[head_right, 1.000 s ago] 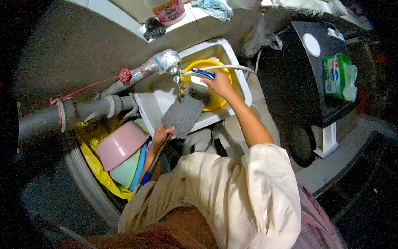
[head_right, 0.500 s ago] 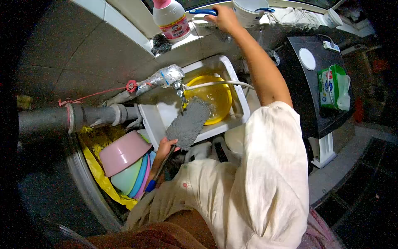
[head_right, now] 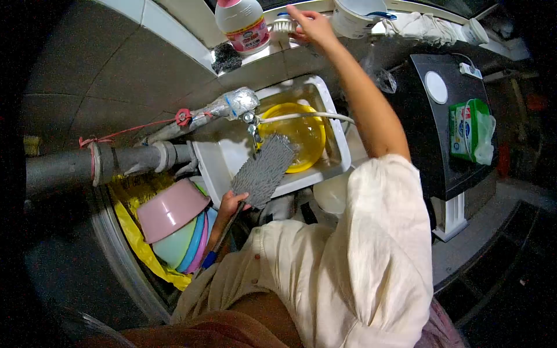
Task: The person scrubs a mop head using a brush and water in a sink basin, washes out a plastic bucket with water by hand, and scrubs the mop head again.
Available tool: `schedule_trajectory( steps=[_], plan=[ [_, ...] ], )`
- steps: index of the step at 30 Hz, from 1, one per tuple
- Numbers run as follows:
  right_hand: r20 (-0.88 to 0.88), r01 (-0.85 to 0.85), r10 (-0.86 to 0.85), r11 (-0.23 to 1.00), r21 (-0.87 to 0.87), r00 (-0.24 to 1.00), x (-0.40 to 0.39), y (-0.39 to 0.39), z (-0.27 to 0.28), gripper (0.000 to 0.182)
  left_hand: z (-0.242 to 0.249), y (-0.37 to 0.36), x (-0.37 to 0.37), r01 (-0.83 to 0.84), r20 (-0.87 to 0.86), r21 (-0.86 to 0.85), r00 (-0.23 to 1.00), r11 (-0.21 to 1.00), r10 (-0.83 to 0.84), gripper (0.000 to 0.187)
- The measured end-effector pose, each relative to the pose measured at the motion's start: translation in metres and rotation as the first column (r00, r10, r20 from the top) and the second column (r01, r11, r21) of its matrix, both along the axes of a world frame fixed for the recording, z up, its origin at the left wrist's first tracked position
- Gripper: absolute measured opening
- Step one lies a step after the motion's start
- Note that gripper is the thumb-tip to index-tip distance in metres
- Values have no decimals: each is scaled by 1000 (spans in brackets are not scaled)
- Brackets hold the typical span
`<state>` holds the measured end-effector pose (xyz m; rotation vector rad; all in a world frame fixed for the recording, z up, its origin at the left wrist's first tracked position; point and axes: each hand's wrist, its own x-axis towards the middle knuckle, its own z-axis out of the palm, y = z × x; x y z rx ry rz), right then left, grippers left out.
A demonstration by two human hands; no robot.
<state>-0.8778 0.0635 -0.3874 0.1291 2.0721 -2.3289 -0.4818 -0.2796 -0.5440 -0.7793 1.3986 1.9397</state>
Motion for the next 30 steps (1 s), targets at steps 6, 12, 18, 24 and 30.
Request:
schedule_trajectory(
  steps=[6,12,18,24,30],
  plan=[
    [-511,284,47,785,550,859,38,-27,7,57,26,5,-7,31,15,-42,999,999,-31,41],
    [-422,255,-263,964,-78,868,48,0,14,43,22,5,-7,64,-109,9,992,998,-63,45],
    [-55,125,-174,860,-495,983,44,15,1,34,5,-2,-6,29,43,-54,999,998,-27,44],
    [125,103,-44,845,-525,991,-3,26,-37,47,16,6,-12,-18,42,-118,999,993,23,40],
    [55,85,-68,896,-436,996,-18,20,-38,36,10,3,-11,-1,32,-45,1000,999,3,35]
  ],
)
